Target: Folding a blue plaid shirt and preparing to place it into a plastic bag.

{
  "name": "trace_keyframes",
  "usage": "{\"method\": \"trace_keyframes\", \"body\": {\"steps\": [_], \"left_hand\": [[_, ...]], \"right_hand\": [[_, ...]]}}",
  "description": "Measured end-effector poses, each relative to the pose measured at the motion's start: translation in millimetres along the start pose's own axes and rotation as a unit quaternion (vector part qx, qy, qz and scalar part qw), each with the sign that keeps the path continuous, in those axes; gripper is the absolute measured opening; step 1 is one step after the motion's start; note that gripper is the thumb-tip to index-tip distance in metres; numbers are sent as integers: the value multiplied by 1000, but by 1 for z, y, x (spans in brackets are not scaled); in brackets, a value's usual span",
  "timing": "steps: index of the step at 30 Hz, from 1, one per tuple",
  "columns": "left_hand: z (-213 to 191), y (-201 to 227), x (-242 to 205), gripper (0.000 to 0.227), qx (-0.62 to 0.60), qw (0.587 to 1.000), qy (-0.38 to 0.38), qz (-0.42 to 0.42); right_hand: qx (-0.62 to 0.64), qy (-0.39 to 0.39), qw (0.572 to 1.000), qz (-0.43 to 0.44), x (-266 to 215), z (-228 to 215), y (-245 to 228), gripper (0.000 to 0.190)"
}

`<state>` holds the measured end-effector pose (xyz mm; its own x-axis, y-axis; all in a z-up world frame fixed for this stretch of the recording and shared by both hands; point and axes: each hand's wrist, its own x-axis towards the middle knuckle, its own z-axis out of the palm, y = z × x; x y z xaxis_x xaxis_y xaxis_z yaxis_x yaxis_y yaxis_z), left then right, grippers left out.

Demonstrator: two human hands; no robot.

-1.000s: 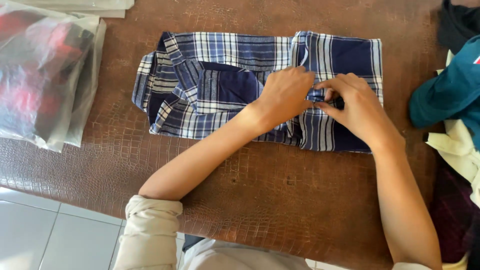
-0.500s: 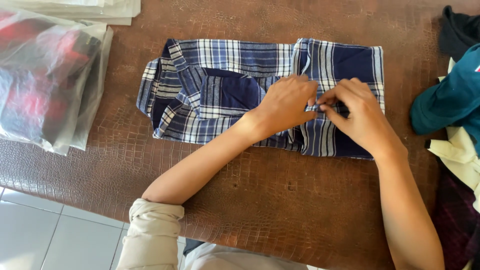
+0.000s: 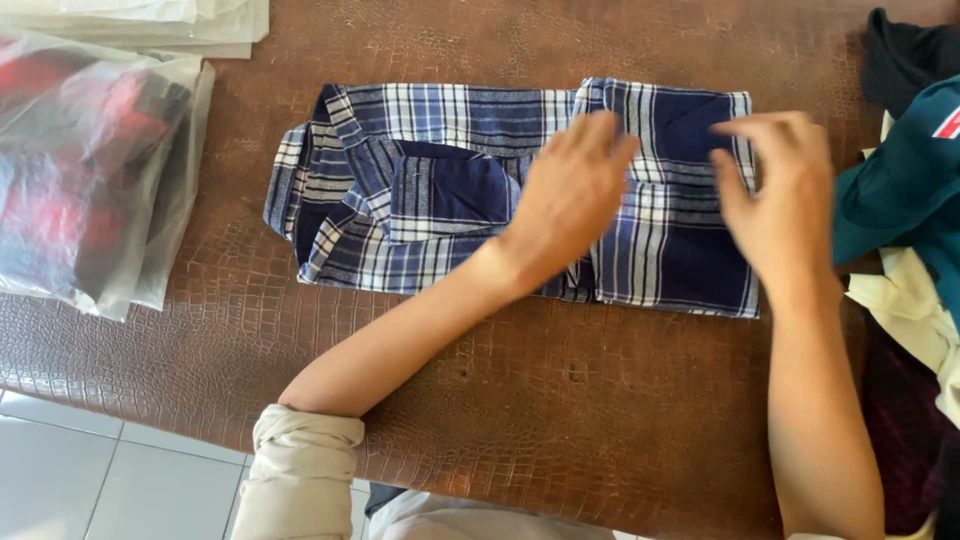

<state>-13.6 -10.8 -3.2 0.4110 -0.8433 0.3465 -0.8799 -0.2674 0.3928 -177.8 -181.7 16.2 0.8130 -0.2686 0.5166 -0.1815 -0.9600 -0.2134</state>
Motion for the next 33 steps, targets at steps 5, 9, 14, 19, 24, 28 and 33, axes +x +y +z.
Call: {"method": "trace_keyframes", "body": {"steps": [5,9,14,19,24,28,33], "left_hand": [[5,37,-18,55,35,985,-32,164],[24,30,-32,91,-5,972,-130,194],[25,25,-31,90,16,967,-158,201],[20,61,-26,94,29,973,-48,225],[31,115,-18,66,63,982,-55,170],[57,143,-9,67,203,965,-81,145],[93,162,4,24,299,952,-18,67]], "right_hand": [[57,22,990,125,-21,29,57,23],[60,17,981,182,-22,42,61,25],[79,17,977,199,-24,54,73,27],[161,8,958,236,-23,62,99,33],[204,-34,944,257,-18,62,127,34],[231,-69,927,286,9,47,114,33],[235,-163,891,353,28,57,137,34]]}}
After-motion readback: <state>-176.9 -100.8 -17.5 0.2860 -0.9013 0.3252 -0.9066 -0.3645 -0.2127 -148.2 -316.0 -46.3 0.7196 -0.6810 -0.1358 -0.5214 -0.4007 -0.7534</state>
